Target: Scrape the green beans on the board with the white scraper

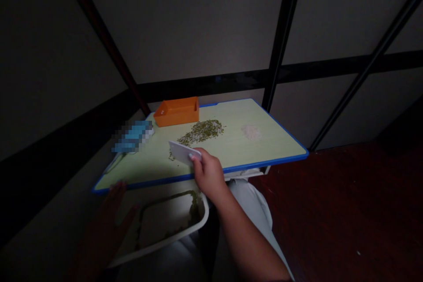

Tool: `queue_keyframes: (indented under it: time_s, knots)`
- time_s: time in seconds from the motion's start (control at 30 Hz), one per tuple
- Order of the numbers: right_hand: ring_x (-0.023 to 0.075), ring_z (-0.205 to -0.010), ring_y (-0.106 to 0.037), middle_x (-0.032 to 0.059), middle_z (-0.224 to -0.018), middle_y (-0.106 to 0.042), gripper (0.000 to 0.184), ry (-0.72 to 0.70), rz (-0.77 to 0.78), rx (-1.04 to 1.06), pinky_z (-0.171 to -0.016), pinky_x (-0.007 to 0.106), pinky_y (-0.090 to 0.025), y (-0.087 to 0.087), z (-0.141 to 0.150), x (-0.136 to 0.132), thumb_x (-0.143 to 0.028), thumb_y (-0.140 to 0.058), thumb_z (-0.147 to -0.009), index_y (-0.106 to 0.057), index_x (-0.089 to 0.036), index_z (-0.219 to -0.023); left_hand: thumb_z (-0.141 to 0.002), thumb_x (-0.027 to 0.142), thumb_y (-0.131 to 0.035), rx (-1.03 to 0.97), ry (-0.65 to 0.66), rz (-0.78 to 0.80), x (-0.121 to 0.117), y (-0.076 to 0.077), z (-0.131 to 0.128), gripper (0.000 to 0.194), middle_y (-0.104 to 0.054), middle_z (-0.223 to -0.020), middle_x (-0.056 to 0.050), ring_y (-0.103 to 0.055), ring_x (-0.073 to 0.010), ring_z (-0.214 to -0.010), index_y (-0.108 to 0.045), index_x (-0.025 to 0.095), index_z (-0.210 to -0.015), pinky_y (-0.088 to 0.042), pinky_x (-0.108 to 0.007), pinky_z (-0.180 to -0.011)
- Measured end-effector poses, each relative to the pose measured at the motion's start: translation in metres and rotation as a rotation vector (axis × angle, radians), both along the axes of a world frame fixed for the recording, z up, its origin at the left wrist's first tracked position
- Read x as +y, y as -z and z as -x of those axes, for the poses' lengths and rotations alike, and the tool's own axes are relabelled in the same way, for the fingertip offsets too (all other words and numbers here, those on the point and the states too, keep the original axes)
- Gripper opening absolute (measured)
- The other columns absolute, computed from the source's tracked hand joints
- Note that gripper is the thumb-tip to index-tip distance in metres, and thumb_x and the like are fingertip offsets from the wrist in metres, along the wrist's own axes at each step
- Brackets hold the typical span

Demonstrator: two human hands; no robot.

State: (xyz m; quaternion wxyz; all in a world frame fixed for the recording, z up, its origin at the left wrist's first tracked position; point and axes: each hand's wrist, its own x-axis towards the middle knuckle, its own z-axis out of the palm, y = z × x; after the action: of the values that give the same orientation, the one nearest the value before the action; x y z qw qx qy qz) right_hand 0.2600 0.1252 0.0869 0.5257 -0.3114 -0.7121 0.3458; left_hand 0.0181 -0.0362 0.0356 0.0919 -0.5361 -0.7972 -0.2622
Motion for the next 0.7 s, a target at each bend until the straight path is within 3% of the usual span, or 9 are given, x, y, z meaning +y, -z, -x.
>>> queue_keyframes:
  time_s: [0.5,0.7]
  knots:
    - [0.0179,-0.067,-0.064,0.0023,-0.074,-0.070,0.020,0.025,0.053,0.048,-0.061,0.025,-0.047,-0.001,0.009,0.003,-0.033,-0.049,-0.092,-0.064,-0.019,-0.090,-0.086,0.059,-0.038,-0.056,-0.038,0.002,-0.001,0.006,-0.004,0.071,-0.038,-0.155,-0.009,-0.034,-0.0251,-0.144,-0.039,0.018,-0.144,-0.037,-0.047,-0.116]
    - [0.0189,-0.071,-0.065,0.0032,-0.079,-0.072,0.020,0.050,0.050,0.024,-0.063,0.026,-0.048,-0.015,0.015,0.013,-0.034,-0.050,-0.090,-0.063,-0.019,-0.094,-0.086,0.058,-0.037,-0.046,-0.016,-0.046,-0.002,0.009,-0.004,0.069,-0.040,-0.154,-0.008,-0.035,-0.0242,-0.142,-0.039,0.020,-0.145,-0.039,-0.045,-0.114]
